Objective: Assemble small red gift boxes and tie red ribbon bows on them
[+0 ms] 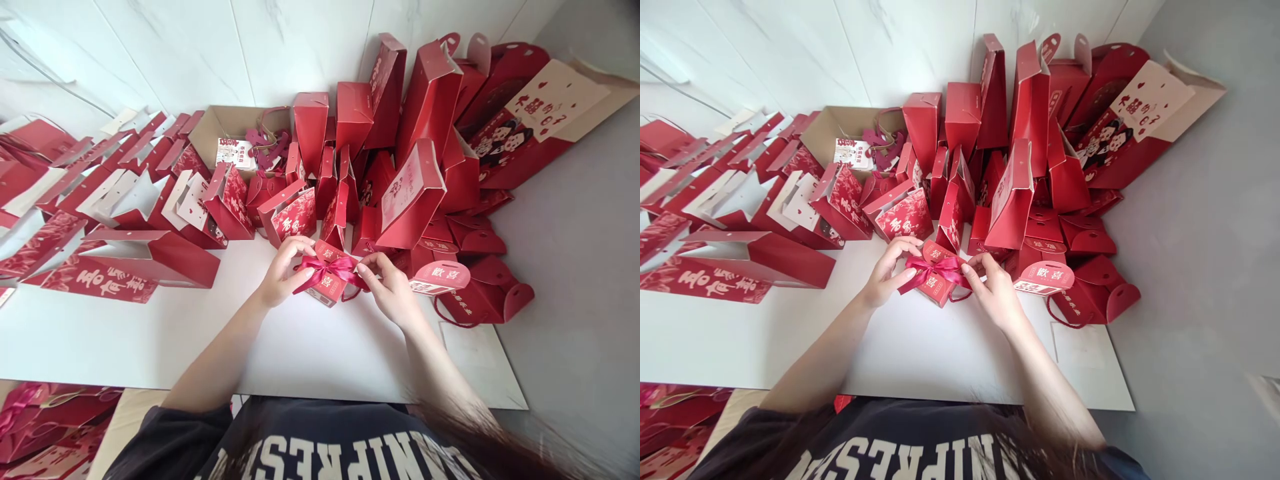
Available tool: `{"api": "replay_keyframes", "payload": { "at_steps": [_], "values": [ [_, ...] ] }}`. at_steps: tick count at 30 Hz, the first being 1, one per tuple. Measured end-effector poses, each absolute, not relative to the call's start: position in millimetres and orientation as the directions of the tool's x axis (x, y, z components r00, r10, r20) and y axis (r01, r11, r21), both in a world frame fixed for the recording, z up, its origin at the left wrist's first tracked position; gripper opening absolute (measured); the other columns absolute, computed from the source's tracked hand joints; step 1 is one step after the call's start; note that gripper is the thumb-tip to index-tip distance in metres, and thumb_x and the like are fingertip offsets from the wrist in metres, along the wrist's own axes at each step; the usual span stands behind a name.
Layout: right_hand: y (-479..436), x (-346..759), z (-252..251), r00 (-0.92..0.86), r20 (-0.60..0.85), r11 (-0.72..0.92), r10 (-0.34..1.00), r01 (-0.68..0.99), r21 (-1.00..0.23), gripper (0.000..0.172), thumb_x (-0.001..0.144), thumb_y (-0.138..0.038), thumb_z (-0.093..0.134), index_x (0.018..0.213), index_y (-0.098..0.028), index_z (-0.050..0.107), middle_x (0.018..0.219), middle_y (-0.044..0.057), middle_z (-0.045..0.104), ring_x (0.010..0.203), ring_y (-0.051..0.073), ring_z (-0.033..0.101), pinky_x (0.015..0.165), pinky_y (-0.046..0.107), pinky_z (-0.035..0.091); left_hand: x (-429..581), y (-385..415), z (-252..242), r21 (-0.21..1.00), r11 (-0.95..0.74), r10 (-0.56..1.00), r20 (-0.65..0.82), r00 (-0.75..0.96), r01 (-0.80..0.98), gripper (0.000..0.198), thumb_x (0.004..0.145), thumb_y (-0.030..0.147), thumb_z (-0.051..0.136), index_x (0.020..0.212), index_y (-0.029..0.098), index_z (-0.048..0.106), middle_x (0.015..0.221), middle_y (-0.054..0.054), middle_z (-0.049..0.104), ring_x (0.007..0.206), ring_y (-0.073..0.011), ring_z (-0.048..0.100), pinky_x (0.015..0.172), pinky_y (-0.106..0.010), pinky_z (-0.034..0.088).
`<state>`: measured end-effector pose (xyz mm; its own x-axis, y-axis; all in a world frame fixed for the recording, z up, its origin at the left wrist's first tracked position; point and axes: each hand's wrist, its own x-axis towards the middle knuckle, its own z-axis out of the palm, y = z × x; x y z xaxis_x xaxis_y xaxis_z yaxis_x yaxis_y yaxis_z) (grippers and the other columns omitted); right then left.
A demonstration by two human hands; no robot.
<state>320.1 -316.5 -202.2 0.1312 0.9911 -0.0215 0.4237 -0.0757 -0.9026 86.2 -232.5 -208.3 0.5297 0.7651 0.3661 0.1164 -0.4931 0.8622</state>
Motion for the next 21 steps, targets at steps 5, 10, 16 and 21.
{"api": "replay_keyframes", "payload": {
  "at_steps": [5, 10, 16, 21],
  "values": [
    [-311, 314, -212, 0.127, 0.203, 0.136, 0.971, 0.403, -0.905, 0.028, 0.097, -0.047, 0.055, 0.114, -0.026, 0.06, 0.12, 0.01, 0.059, 0.113, 0.025, 0.057, 0.089, 0.037, 0.05, 106, -249, -206, 0.828, -0.462, 0.864, 0.339, 0.373, 0.318, 0.013, 0.09, 0.033, 0.065, 0.096, 0.023, 0.069, 0.121, -0.009, 0.056, 0.12, -0.0246, 0.056, 0.109, -0.044, 0.043],
    [-297, 315, -218, 0.014, 0.126, 0.12, 0.992, 0.23, -0.966, 0.026, 0.099, -0.047, 0.05, 0.111, -0.028, 0.065, 0.131, 0.007, 0.057, 0.129, 0.023, 0.05, 0.113, 0.042, 0.035, 117, -252, -210, 0.839, -0.427, 0.895, 0.338, 0.292, 0.337, 0.008, 0.087, 0.029, 0.068, 0.085, 0.021, 0.069, 0.115, -0.008, 0.058, 0.113, -0.0232, 0.061, 0.104, -0.043, 0.048],
    [-286, 322, -210, -0.2, 0.06, 0.091, 0.978, 0.151, -0.984, 0.026, 0.094, -0.046, 0.06, 0.085, -0.022, 0.065, 0.135, 0.009, 0.056, 0.132, 0.024, 0.05, 0.115, 0.041, 0.031, 110, -248, -210, 0.807, -0.481, 0.853, 0.34, 0.396, 0.343, 0.004, 0.087, 0.024, 0.068, 0.087, 0.021, 0.07, 0.118, -0.008, 0.056, 0.112, -0.0227, 0.06, 0.1, -0.041, 0.051],
    [-284, 327, -198, -0.347, -0.02, 0.028, 0.938, 0.135, -0.99, 0.035, 0.093, -0.048, 0.062, 0.072, -0.02, 0.06, 0.138, 0.009, 0.057, 0.131, 0.025, 0.052, 0.111, 0.04, 0.036, 103, -247, -205, 0.778, -0.539, 0.776, 0.307, 0.551, 0.324, 0.006, 0.089, 0.025, 0.065, 0.085, 0.022, 0.069, 0.12, -0.008, 0.056, 0.118, -0.0245, 0.057, 0.106, -0.043, 0.047]
  ]
}}
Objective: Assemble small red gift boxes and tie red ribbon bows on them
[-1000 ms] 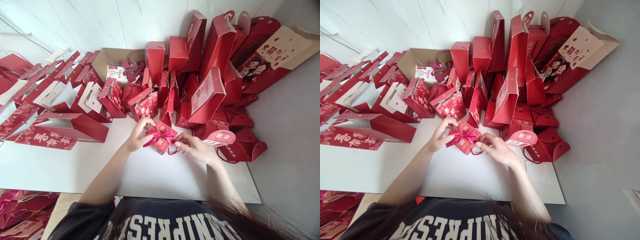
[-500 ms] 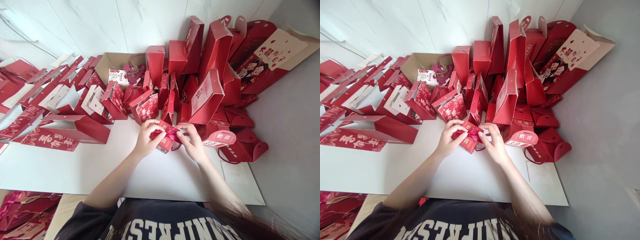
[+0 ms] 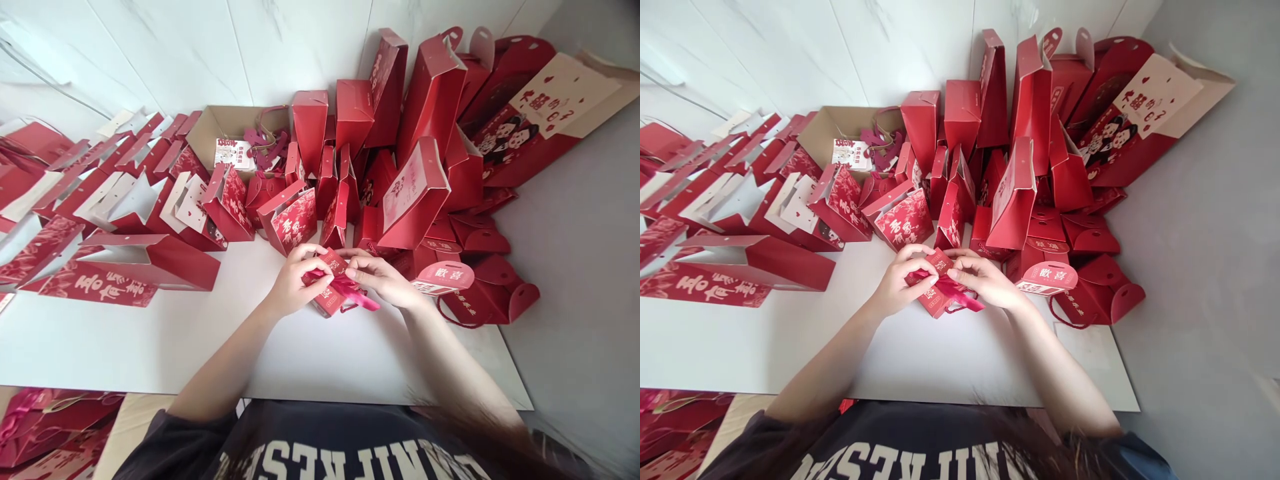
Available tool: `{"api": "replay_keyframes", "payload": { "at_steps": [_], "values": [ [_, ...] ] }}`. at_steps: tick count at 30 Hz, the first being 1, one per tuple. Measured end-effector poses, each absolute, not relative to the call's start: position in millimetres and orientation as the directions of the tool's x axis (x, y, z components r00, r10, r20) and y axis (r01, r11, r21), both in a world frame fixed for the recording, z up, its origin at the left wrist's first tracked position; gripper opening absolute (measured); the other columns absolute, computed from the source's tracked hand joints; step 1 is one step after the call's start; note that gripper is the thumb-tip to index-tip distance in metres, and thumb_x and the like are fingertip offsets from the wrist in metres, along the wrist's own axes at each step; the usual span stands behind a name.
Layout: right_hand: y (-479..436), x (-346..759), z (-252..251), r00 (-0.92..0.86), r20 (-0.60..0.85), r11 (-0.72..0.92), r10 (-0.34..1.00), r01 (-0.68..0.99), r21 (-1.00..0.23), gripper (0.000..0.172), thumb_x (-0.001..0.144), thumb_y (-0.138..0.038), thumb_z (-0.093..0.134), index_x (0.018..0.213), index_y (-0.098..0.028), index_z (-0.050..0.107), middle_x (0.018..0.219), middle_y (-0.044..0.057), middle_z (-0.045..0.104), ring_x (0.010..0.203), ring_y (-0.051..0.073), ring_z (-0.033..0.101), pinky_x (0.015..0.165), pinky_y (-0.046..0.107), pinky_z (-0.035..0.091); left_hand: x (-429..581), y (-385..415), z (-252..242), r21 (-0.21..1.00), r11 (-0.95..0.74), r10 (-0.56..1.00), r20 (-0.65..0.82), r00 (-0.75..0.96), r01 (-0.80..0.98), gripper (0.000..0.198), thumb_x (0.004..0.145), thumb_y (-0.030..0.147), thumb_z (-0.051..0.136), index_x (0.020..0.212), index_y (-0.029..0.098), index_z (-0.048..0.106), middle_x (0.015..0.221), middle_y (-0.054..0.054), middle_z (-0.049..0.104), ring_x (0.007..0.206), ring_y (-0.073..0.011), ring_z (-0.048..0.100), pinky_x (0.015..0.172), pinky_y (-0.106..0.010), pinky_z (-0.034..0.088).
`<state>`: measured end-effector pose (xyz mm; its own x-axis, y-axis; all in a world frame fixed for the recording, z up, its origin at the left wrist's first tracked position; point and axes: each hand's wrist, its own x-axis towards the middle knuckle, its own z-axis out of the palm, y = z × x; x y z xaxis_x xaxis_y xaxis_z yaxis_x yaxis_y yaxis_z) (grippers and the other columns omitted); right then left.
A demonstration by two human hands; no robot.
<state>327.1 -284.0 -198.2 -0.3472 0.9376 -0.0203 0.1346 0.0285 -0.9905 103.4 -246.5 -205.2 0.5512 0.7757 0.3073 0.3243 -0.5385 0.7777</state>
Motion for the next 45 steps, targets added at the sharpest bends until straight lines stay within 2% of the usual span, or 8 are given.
{"api": "replay_keyframes", "payload": {
  "at_steps": [10, 18, 23, 27, 30, 33, 39, 45],
  "values": [
    [-268, 321, -196, -0.355, 0.082, 0.152, 0.931, 0.175, -0.973, 0.031, 0.089, -0.036, 0.067, 0.066, -0.019, 0.055, 0.132, 0.01, 0.061, 0.122, 0.025, 0.058, 0.104, 0.043, 0.041, 101, -246, -200, 0.793, -0.488, 0.784, 0.214, 0.582, 0.366, 0.003, 0.085, 0.022, 0.068, 0.083, 0.024, 0.07, 0.124, -0.007, 0.055, 0.125, -0.0262, 0.054, 0.111, -0.046, 0.043],
    [-267, 321, -196, -0.355, 0.095, 0.161, 0.93, 0.164, -0.973, 0.031, 0.089, -0.034, 0.066, 0.065, -0.019, 0.055, 0.132, 0.01, 0.062, 0.121, 0.025, 0.059, 0.103, 0.04, 0.041, 101, -245, -202, 0.816, -0.487, 0.768, 0.229, 0.598, 0.312, 0.004, 0.085, 0.019, 0.066, 0.087, 0.023, 0.066, 0.121, -0.009, 0.056, 0.129, -0.0262, 0.052, 0.11, -0.044, 0.045],
    [-267, 327, -188, -0.441, 0.027, 0.107, 0.897, 0.157, -0.982, 0.029, 0.093, -0.042, 0.062, 0.074, -0.019, 0.062, 0.124, 0.008, 0.065, 0.116, 0.025, 0.061, 0.102, 0.041, 0.043, 90, -240, -198, 0.851, -0.449, 0.755, 0.196, 0.626, 0.274, 0.033, 0.075, 0.03, 0.08, 0.098, 0.023, 0.057, 0.127, -0.01, 0.055, 0.125, -0.0273, 0.054, 0.109, -0.047, 0.044],
    [-268, 337, -184, -0.561, -0.074, 0.026, 0.824, 0.167, -0.986, 0.033, 0.093, -0.048, 0.061, 0.079, -0.019, 0.069, 0.138, 0.008, 0.058, 0.128, 0.027, 0.054, 0.108, 0.041, 0.04, 84, -237, -193, 0.855, -0.431, 0.721, 0.134, 0.68, 0.289, 0.044, 0.068, 0.039, 0.086, 0.094, 0.023, 0.055, 0.134, -0.01, 0.052, 0.129, -0.0298, 0.05, 0.108, -0.048, 0.044],
    [-269, 342, -182, -0.596, -0.11, -0.011, 0.795, 0.168, -0.986, 0.027, 0.09, -0.046, 0.067, 0.084, -0.02, 0.072, 0.149, 0.007, 0.049, 0.137, 0.028, 0.048, 0.113, 0.041, 0.035, 83, -237, -190, 0.86, -0.421, 0.7, 0.107, 0.706, 0.287, 0.041, 0.068, 0.039, 0.086, 0.085, 0.021, 0.053, 0.133, -0.01, 0.052, 0.127, -0.0303, 0.051, 0.107, -0.047, 0.044],
    [-267, 342, -180, -0.611, -0.101, 0.004, 0.785, 0.169, -0.986, 0.024, 0.086, -0.044, 0.072, 0.082, -0.02, 0.073, 0.15, 0.006, 0.048, 0.139, 0.028, 0.045, 0.115, 0.042, 0.033, 82, -236, -188, 0.88, -0.385, 0.698, 0.081, 0.712, 0.277, 0.038, 0.07, 0.037, 0.084, 0.08, 0.02, 0.052, 0.133, -0.011, 0.052, 0.126, -0.0301, 0.052, 0.106, -0.045, 0.044],
    [-265, 337, -175, -0.599, -0.119, -0.039, 0.792, 0.145, -0.989, 0.034, 0.089, -0.048, 0.068, 0.076, -0.017, 0.069, 0.147, 0.01, 0.052, 0.139, 0.03, 0.046, 0.113, 0.044, 0.035, 74, -231, -186, 0.911, -0.356, 0.662, 0.087, 0.744, 0.21, 0.01, 0.085, 0.024, 0.066, 0.091, 0.02, 0.06, 0.136, -0.01, 0.052, 0.131, -0.0269, 0.05, 0.111, -0.042, 0.04],
    [-266, 334, -177, -0.548, -0.11, -0.033, 0.829, 0.15, -0.988, 0.034, 0.086, -0.048, 0.071, 0.073, -0.018, 0.059, 0.143, 0.01, 0.055, 0.141, 0.03, 0.043, 0.112, 0.043, 0.035, 75, -233, -184, 0.902, -0.362, 0.693, 0.092, 0.715, 0.234, 0.01, 0.083, 0.015, 0.061, 0.091, 0.02, 0.06, 0.134, -0.009, 0.054, 0.128, -0.0257, 0.053, 0.109, -0.04, 0.042]
  ]
}}
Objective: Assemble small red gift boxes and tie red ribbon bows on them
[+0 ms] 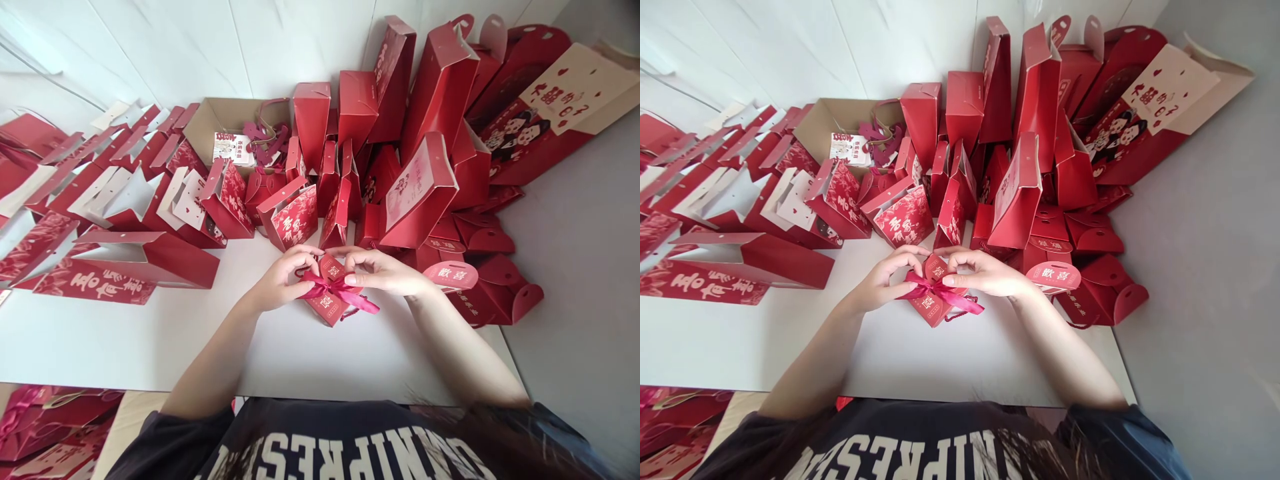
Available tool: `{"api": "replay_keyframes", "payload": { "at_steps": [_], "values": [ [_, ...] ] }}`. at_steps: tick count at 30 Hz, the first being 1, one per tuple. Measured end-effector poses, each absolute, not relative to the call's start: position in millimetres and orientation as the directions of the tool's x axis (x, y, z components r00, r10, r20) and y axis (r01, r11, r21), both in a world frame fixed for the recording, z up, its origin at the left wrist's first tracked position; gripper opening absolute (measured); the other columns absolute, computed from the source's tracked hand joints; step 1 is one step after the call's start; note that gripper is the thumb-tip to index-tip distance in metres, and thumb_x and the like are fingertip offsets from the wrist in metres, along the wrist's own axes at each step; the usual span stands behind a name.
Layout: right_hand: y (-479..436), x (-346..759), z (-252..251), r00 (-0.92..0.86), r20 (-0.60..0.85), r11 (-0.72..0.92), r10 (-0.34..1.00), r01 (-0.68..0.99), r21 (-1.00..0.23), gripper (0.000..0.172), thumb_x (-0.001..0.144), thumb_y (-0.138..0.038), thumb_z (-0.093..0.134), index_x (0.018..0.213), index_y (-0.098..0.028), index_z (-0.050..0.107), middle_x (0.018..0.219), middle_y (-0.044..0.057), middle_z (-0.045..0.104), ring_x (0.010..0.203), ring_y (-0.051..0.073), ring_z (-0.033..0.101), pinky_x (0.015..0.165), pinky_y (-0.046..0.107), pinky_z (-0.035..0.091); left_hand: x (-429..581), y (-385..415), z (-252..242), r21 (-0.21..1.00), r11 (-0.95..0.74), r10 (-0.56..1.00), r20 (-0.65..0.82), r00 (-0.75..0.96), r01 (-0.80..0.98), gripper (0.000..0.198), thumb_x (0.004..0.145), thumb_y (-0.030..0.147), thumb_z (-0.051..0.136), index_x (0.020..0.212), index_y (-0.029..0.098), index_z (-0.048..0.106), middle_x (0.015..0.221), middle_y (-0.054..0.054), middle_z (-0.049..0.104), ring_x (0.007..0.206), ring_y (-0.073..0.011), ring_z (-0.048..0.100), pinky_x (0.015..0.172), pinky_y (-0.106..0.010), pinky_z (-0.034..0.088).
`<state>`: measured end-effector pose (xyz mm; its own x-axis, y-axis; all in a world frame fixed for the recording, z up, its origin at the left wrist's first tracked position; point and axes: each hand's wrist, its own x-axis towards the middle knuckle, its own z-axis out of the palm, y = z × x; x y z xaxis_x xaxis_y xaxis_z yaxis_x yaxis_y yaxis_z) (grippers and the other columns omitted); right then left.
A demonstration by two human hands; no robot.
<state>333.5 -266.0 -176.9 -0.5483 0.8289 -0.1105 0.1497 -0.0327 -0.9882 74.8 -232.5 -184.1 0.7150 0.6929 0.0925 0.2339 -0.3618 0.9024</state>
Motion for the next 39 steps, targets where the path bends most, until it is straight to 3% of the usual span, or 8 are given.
{"api": "replay_keyframes", "payload": {
  "at_steps": [7, 11, 14, 19, 24, 32, 37, 39],
  "values": [
    [-274, 324, -174, -0.411, 0.098, 0.215, 0.906, 0.251, -0.944, 0.019, 0.089, -0.039, 0.069, 0.085, -0.021, 0.063, 0.139, 0.01, 0.057, 0.133, 0.027, 0.052, 0.113, 0.045, 0.035, 84, -239, -191, 0.836, -0.484, 0.798, 0.299, 0.524, 0.26, 0.015, 0.081, 0.008, 0.059, 0.088, 0.02, 0.064, 0.113, -0.008, 0.062, 0.103, -0.0204, 0.061, 0.08, -0.031, 0.05],
    [-279, 320, -168, -0.28, 0.229, 0.317, 0.932, 0.325, -0.891, 0.017, 0.092, -0.037, 0.066, 0.086, -0.022, 0.062, 0.119, 0.009, 0.064, 0.112, 0.024, 0.061, 0.102, 0.041, 0.043, 87, -242, -195, 0.763, -0.578, 0.8, 0.46, 0.386, 0.29, 0.017, 0.084, 0.007, 0.059, 0.093, 0.021, 0.065, 0.093, -0.004, 0.064, 0.084, -0.0167, 0.059, 0.069, -0.029, 0.046],
    [-279, 321, -170, -0.265, 0.094, 0.186, 0.96, 0.346, -0.92, 0.022, 0.093, -0.044, 0.064, 0.091, -0.022, 0.062, 0.086, 0.002, 0.063, 0.078, 0.017, 0.059, 0.074, 0.031, 0.047, 86, -241, -198, 0.767, -0.565, 0.811, 0.448, 0.376, 0.306, 0.01, 0.087, 0.011, 0.059, 0.088, 0.02, 0.062, 0.082, -0.002, 0.062, 0.075, -0.0155, 0.055, 0.067, -0.03, 0.043],
    [-275, 323, -177, -0.431, -0.236, -0.164, 0.871, 0.197, -0.967, 0.033, 0.087, -0.051, 0.069, 0.092, -0.019, 0.064, 0.054, -0.008, 0.047, 0.046, 0.007, 0.037, 0.045, 0.022, 0.026, 85, -237, -202, 0.78, -0.527, 0.835, 0.4, 0.378, 0.338, 0.018, 0.092, 0.019, 0.057, 0.074, 0.019, 0.057, 0.075, -0.002, 0.056, 0.071, -0.0155, 0.051, 0.064, -0.031, 0.04],
    [-274, 321, -174, -0.45, -0.32, -0.308, 0.834, 0.102, -0.946, 0.035, 0.083, -0.051, 0.073, 0.085, -0.018, 0.061, 0.045, -0.008, 0.049, 0.037, 0.006, 0.037, 0.035, 0.019, 0.023, 85, -236, -203, 0.774, -0.511, 0.849, 0.388, 0.359, 0.374, 0.021, 0.094, 0.023, 0.055, 0.074, 0.019, 0.058, 0.08, -0.003, 0.057, 0.074, -0.016, 0.053, 0.065, -0.03, 0.042],
    [-272, 323, -174, -0.386, -0.295, -0.276, 0.874, 0.105, -0.956, 0.04, 0.083, -0.055, 0.071, 0.076, -0.019, 0.056, 0.049, -0.008, 0.048, 0.038, 0.005, 0.041, 0.035, 0.017, 0.027, 85, -238, -200, 0.731, -0.522, 0.853, 0.433, 0.292, 0.44, 0.009, 0.09, 0.019, 0.053, 0.086, 0.021, 0.061, 0.09, -0.004, 0.062, 0.084, -0.0186, 0.058, 0.077, -0.033, 0.048],
    [-272, 323, -173, -0.398, -0.284, -0.266, 0.872, 0.1, -0.959, 0.039, 0.084, -0.054, 0.071, 0.076, -0.018, 0.057, 0.048, -0.008, 0.05, 0.037, 0.005, 0.041, 0.034, 0.017, 0.028, 81, -236, -194, 0.776, -0.549, 0.792, 0.364, 0.49, 0.311, 0.025, 0.088, 0.027, 0.056, 0.112, 0.023, 0.06, 0.122, -0.01, 0.062, 0.115, -0.0267, 0.056, 0.098, -0.042, 0.047],
    [-272, 323, -173, -0.392, -0.309, -0.286, 0.867, 0.116, -0.951, 0.04, 0.083, -0.055, 0.071, 0.076, -0.018, 0.057, 0.046, -0.008, 0.052, 0.036, 0.005, 0.043, 0.034, 0.016, 0.031, 82, -236, -195, 0.842, -0.483, 0.799, 0.313, 0.513, 0.239, 0.023, 0.091, 0.034, 0.054, 0.109, 0.022, 0.06, 0.128, -0.011, 0.059, 0.122, -0.0277, 0.054, 0.103, -0.044, 0.045]
  ]
}}
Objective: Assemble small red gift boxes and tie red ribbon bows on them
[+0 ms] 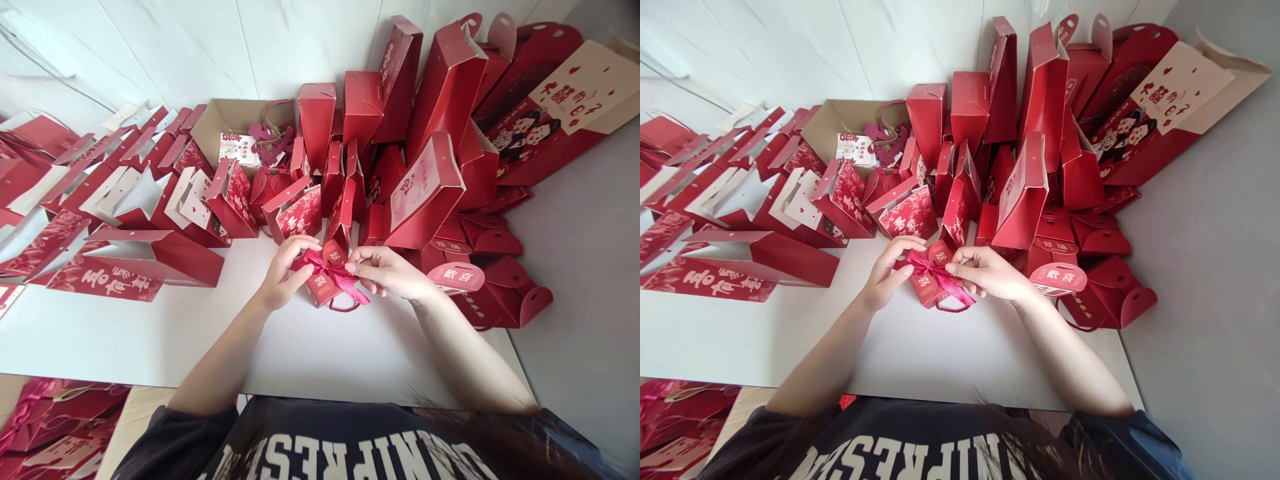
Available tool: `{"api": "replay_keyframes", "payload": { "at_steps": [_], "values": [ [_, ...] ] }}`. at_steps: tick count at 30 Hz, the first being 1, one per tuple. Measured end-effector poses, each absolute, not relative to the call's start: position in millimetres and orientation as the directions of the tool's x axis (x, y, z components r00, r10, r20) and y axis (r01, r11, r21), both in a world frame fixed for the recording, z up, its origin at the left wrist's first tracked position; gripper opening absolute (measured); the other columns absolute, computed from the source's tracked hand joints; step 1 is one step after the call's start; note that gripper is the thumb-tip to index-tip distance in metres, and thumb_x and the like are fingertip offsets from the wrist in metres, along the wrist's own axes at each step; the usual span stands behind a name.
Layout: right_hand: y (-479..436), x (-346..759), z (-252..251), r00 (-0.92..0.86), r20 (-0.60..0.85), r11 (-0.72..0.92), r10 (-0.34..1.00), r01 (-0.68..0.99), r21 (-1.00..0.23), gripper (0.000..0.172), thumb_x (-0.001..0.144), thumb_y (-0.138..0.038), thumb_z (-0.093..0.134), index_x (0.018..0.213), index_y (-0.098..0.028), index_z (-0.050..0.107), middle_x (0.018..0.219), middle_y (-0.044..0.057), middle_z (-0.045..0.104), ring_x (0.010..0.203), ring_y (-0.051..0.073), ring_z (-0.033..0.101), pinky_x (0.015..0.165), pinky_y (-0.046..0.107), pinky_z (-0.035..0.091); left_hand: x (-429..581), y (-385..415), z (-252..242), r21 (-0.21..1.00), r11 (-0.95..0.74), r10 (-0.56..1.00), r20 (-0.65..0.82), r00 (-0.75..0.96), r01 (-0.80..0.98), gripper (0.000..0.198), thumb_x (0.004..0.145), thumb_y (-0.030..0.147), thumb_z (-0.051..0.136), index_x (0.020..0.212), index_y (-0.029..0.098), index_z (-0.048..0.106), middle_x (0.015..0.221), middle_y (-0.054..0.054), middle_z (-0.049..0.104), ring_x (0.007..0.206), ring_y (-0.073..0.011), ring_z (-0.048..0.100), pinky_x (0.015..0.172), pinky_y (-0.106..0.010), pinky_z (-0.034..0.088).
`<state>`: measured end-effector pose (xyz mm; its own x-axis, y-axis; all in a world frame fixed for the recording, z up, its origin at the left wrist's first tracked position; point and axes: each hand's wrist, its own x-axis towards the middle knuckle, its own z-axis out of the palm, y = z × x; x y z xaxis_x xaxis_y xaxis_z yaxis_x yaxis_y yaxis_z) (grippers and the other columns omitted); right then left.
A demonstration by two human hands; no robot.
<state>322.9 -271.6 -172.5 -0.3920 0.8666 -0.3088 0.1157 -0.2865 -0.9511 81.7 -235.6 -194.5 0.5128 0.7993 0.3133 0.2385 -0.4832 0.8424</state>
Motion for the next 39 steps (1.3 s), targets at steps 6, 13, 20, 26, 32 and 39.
{"api": "replay_keyframes", "payload": {
  "at_steps": [6, 13, 20, 26, 32, 39],
  "values": [
    [-272, 322, -175, -0.416, -0.348, -0.323, 0.84, 0.13, -0.937, 0.04, 0.081, -0.057, 0.072, 0.081, -0.018, 0.059, 0.044, -0.004, 0.063, 0.031, 0.008, 0.049, 0.033, 0.018, 0.038, 89, -234, -203, 0.946, -0.285, 0.892, 0.203, 0.405, 0.154, 0.036, 0.096, 0.046, 0.052, 0.071, 0.02, 0.05, 0.113, -0.01, 0.064, 0.122, -0.0266, 0.056, 0.107, -0.042, 0.042],
    [-275, 323, -170, -0.47, -0.35, -0.312, 0.811, 0.159, -0.937, 0.039, 0.085, -0.054, 0.069, 0.076, -0.019, 0.054, 0.045, -0.005, 0.062, 0.032, 0.008, 0.051, 0.032, 0.017, 0.039, 84, -231, -198, 0.972, -0.194, 0.845, 0.097, 0.526, 0.134, 0.053, 0.093, 0.053, 0.053, 0.055, 0.018, 0.05, 0.128, -0.009, 0.063, 0.114, -0.0292, 0.061, 0.1, -0.046, 0.048],
    [-274, 330, -170, -0.517, -0.361, -0.312, 0.776, 0.182, -0.932, 0.037, 0.088, -0.054, 0.067, 0.082, -0.019, 0.055, 0.047, -0.005, 0.064, 0.032, 0.009, 0.054, 0.032, 0.017, 0.039, 82, -233, -191, 0.924, -0.31, 0.748, 0.093, 0.657, 0.222, 0.034, 0.089, 0.041, 0.065, 0.062, 0.02, 0.068, 0.146, -0.003, 0.054, 0.135, -0.0308, 0.048, 0.116, -0.053, 0.035],
    [-271, 333, -169, -0.559, -0.421, -0.324, 0.714, 0.269, -0.907, 0.043, 0.09, -0.059, 0.059, 0.079, -0.018, 0.055, 0.052, 0.0, 0.069, 0.032, 0.009, 0.055, 0.031, 0.017, 0.028, 83, -234, -191, 0.976, -0.161, 0.752, 0.025, 0.658, 0.147, 0.043, 0.089, 0.041, 0.064, 0.054, 0.018, 0.06, 0.146, -0.005, 0.053, 0.124, -0.0304, 0.058, 0.11, -0.052, 0.042],
    [-276, 330, -166, -0.538, -0.313, -0.217, 0.782, 0.237, -0.947, 0.043, 0.091, -0.059, 0.057, 0.075, -0.02, 0.053, 0.05, -0.003, 0.063, 0.034, 0.009, 0.049, 0.036, 0.021, 0.034, 92, -244, -190, 0.902, -0.264, 0.888, 0.09, 0.451, 0.34, 0.049, 0.083, 0.04, 0.072, 0.05, 0.018, 0.043, 0.135, -0.005, 0.061, 0.128, -0.0311, 0.053, 0.112, -0.055, 0.036],
    [-278, 321, -169, -0.35, 0.038, 0.222, 0.936, 0.503, -0.835, 0.04, 0.091, -0.052, 0.061, 0.068, -0.019, 0.056, 0.069, -0.001, 0.055, 0.064, 0.013, 0.047, 0.06, 0.026, 0.037, 96, -249, -191, 0.896, -0.267, 0.861, 0.056, 0.506, 0.354, 0.048, 0.08, 0.035, 0.072, 0.052, 0.018, 0.038, 0.132, -0.006, 0.061, 0.121, -0.0296, 0.058, 0.106, -0.051, 0.043]
  ]
}}
